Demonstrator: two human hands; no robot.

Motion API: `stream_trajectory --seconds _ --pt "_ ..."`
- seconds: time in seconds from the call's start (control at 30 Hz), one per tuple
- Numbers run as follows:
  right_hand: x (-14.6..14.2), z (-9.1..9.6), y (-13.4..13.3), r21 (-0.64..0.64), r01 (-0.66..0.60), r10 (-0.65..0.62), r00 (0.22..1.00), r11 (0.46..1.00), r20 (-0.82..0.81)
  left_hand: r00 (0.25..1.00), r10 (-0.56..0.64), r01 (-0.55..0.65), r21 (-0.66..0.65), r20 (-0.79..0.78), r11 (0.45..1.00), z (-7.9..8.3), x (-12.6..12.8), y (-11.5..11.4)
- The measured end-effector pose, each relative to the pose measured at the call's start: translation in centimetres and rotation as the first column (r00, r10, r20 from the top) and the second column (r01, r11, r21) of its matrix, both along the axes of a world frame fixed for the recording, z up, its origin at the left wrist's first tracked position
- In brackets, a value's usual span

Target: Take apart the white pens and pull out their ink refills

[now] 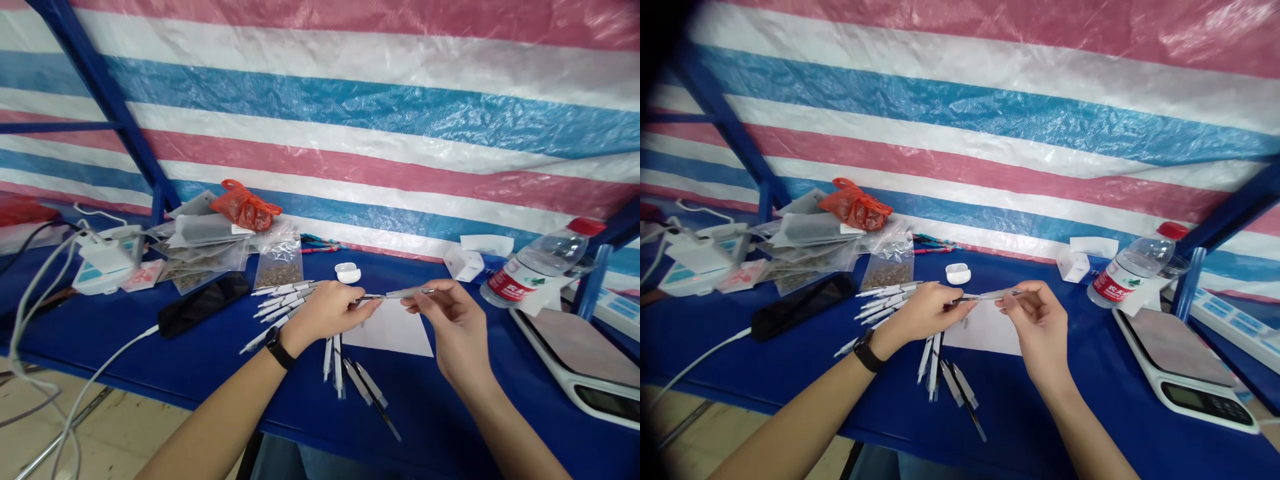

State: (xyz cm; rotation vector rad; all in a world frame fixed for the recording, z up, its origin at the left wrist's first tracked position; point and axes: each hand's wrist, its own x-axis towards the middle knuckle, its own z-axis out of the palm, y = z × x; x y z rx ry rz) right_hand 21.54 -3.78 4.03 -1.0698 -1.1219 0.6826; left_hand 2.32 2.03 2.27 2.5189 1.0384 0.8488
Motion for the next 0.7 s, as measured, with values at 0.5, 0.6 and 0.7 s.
stream_trajectory --seconds 0.5,0.6,0.7 --pt "0.29 0.28 -0.10 0.044 0.079 -0.082 0.995 0.996 0.063 0.999 -0.010 0.009 -0.010 -0.043 1.000 0.38 0.07 -0.21" --pt "0.37 0.17 -0.20 0.034 0.056 -0.059 0.993 0.998 0.097 0.999 -0.008 0.008 0.002 -0.040 1.000 0.27 0.06 -0.20" --pt "0.31 0.09 -0.26 0.007 0.017 -0.018 0.994 1.000 0.104 0.999 -0.003 0.004 0.011 -0.039 1.000 0.17 0.08 -0.18"
